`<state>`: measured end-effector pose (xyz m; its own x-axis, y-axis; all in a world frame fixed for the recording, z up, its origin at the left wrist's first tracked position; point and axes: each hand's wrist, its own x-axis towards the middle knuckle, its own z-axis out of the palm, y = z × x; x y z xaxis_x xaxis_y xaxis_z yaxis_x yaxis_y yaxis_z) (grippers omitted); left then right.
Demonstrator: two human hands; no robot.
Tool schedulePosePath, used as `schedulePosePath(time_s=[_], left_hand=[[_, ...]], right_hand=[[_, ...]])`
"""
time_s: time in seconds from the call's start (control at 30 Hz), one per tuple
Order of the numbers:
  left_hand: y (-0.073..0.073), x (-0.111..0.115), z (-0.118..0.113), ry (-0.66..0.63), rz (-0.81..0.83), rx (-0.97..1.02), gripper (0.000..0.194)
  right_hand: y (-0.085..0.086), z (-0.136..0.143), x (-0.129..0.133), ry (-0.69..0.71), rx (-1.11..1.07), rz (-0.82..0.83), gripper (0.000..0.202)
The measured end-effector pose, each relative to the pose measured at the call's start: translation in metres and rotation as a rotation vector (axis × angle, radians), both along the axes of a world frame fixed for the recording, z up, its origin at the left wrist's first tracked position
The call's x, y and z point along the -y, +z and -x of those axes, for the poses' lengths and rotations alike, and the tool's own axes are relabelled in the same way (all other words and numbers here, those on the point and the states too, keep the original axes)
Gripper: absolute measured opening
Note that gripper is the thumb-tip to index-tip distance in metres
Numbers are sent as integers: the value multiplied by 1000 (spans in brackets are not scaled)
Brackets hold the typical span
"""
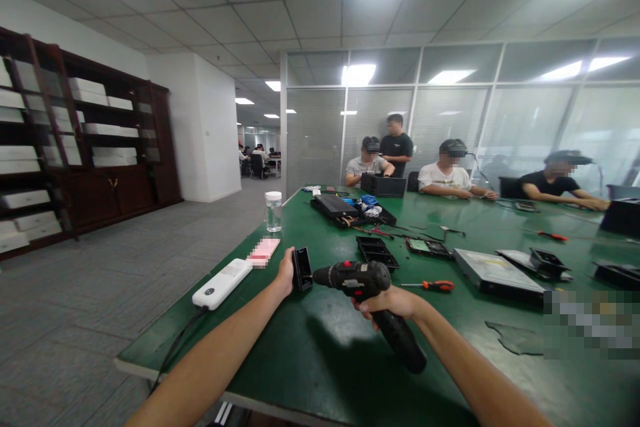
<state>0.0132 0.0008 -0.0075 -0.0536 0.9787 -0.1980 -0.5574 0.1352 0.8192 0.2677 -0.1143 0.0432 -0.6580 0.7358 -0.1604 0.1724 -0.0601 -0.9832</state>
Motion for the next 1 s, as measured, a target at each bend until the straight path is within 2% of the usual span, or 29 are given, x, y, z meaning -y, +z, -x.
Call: schedulePosePath(time_s=[0.57, 1.0], left_hand=[[1, 1, -3, -36, 20, 2, 35], [-3, -2, -2, -2, -9, -18, 35]], right_hand=[[0, 1, 1, 7, 34, -1, 42], [2, 1, 1, 27, 27, 6, 42]])
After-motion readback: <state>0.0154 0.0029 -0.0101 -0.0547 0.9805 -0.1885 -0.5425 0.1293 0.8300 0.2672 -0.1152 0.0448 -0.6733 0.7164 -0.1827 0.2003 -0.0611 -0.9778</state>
